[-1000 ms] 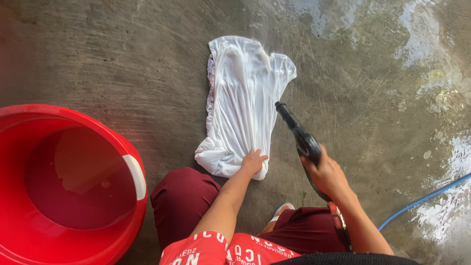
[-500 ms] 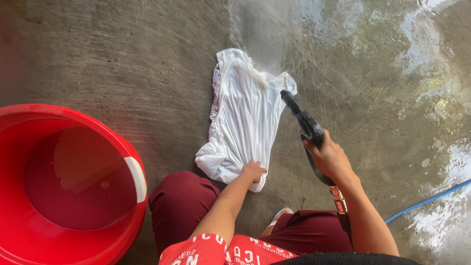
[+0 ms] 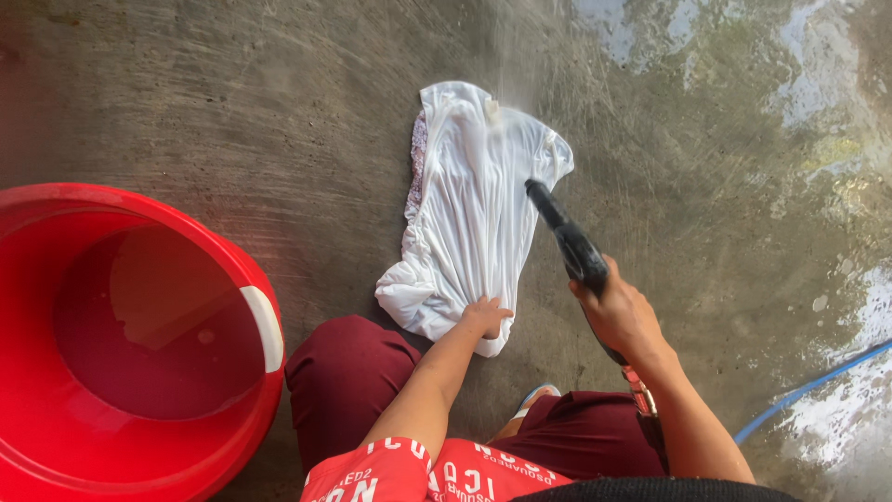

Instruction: The person uses a pressure washer to spray water onto a white garment on a concrete floor, turning and spreading the item to reach different areas.

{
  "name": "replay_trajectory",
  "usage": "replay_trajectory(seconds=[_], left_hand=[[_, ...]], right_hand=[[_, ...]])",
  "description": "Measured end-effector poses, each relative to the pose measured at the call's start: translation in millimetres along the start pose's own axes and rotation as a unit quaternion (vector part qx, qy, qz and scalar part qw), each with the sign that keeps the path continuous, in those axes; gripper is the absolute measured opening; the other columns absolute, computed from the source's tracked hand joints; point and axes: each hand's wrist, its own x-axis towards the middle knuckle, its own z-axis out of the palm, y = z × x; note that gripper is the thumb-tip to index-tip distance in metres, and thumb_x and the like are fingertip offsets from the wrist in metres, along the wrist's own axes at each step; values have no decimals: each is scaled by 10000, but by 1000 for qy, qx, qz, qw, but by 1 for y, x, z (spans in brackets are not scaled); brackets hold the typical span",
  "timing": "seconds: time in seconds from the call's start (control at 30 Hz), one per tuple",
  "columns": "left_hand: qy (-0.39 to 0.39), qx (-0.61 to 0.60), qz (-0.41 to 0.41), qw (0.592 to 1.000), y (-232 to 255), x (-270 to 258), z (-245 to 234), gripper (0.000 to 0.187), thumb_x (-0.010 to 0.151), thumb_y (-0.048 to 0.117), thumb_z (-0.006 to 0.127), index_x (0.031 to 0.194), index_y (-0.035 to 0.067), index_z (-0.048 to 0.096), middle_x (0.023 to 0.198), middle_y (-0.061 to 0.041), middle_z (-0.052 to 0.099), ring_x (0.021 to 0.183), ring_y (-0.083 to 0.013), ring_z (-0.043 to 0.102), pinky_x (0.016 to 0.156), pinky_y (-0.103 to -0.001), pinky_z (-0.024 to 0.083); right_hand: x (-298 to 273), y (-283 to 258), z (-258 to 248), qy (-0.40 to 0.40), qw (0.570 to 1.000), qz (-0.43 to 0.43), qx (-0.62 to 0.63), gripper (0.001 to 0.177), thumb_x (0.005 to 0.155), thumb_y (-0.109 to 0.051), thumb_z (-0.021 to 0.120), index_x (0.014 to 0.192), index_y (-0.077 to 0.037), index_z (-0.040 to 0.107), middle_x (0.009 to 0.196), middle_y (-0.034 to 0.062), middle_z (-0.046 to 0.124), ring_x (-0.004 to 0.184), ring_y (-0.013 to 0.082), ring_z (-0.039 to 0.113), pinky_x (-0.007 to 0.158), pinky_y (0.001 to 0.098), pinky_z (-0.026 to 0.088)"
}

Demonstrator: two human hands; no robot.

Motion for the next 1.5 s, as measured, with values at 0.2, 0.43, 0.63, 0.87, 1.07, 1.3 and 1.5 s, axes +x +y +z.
replay_trajectory(seconds=[0.2, 0.43, 0.63, 0.87, 1.07, 1.3, 1.5], left_hand=[[7, 0, 0, 1000, 0, -7, -9, 717, 903, 108, 543, 1544, 417, 454, 1354, -47, 488, 1317, -318, 454, 1089, -473, 493], [5, 2, -3, 1000, 2, -6, -6, 733, 891, 114, 536, 1550, 420, 440, 1367, -38, 476, 1317, -315, 445, 1083, -483, 492], [5, 0, -2, 1000, -2, 1, 0, 725, 891, 125, 534, 1545, 424, 441, 1369, -30, 473, 1318, -313, 447, 1081, -493, 496], [9, 2, -1, 1000, -2, 4, 1, 716, 895, 134, 538, 1536, 437, 443, 1357, -20, 472, 1307, -307, 452, 1056, -504, 516], [17, -3, 4, 1000, -2, 0, 1, 697, 903, 124, 545, 1530, 418, 460, 1348, -35, 481, 1292, -322, 465, 1050, -521, 521], [17, 4, 0, 1000, -2, 4, 1, 704, 904, 131, 554, 1532, 432, 455, 1326, -34, 483, 1280, -327, 471, 1040, -505, 522], [21, 0, 2, 1000, -2, 10, 6, 686, 917, 149, 550, 1536, 426, 451, 1336, -36, 482, 1287, -330, 469, 1045, -504, 520]], right_hand=[[8, -4, -4, 3, 1000, -7, -17, 635, 952, -609, 522, 1465, -247, 427, 1114, 307, 728, 1073, 540, 686, 903, 646, 522], [11, -2, -8, 19, 1000, -19, 5, 641, 970, -583, 513, 1472, -193, 425, 1126, 331, 715, 1080, 562, 678, 903, 668, 512], [9, -1, -3, 10, 1000, -18, -2, 648, 968, -584, 514, 1466, -181, 419, 1129, 349, 708, 1093, 572, 667, 918, 672, 508], [4, -10, 0, -9, 999, -27, -17, 609, 967, -585, 515, 1440, -215, 414, 1103, 331, 718, 1078, 550, 680, 903, 664, 518], [0, -25, -7, 5, 999, -36, -22, 619, 976, -572, 504, 1457, -201, 386, 1068, 341, 715, 1061, 551, 683, 908, 658, 516], [5, -33, -6, 13, 999, -52, -8, 587, 1002, -540, 494, 1464, -194, 388, 1047, 339, 717, 1051, 557, 687, 895, 660, 519], [16, -43, -3, 17, 996, -84, -26, 604, 975, -607, 505, 1436, -231, 405, 1054, 306, 723, 1033, 542, 690, 866, 658, 525]])
